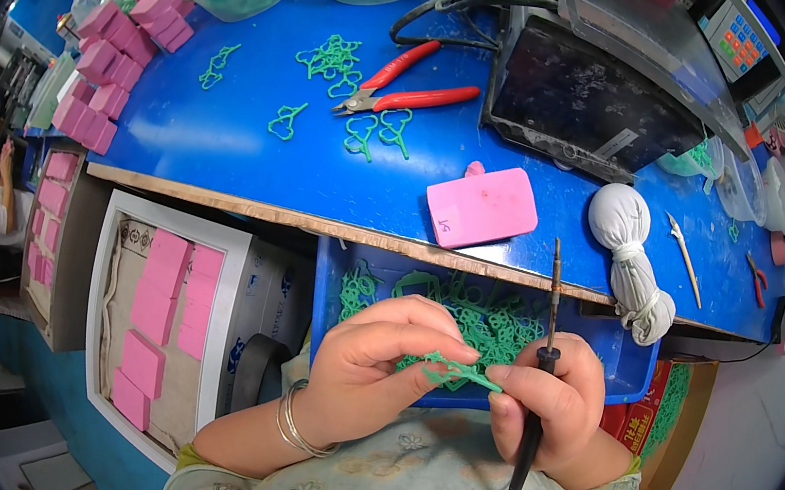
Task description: Soldering or heat-bonding small green plastic parts on an assembly line.
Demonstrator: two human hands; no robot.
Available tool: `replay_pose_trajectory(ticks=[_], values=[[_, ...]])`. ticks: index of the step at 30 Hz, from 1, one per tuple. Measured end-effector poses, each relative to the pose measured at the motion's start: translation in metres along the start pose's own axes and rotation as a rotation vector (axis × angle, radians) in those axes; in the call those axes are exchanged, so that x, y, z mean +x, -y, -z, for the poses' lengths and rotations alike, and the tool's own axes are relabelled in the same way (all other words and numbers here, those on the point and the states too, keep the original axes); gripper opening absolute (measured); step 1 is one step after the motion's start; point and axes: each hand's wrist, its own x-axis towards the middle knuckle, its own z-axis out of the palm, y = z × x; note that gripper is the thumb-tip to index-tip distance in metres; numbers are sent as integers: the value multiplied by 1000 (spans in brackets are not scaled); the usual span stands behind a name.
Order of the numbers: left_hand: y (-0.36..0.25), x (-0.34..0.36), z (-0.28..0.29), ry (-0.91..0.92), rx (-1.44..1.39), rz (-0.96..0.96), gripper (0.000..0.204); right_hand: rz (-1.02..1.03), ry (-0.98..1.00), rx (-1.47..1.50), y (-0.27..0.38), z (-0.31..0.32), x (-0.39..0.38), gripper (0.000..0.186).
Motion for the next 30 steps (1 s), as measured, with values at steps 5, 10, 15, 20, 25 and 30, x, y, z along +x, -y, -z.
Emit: replay_pose_trajectory(ticks=[5,10,15,20,25,30], values=[[0,0,0,2,-4,12,14,11,-8,0,-1,0,0,23],[-1,2,-1,-4,29,31,13,-17,-16,-10,-1,-1,-1,22],[2,-1,-2,-29,-38,49,13,-37,-20,-25,-2,-1,0,20],[1,-2,-7,-66,-135,31,16,-61,-39,-57,-6,-2,-1,15],[-4,-2,-6,-70,-67,67,17,-68,-44,-53,-8,-3,-3,14],[-3,-2,-4,-61,-52,46,17,-75,-38,-54,-9,-4,-4,13]])
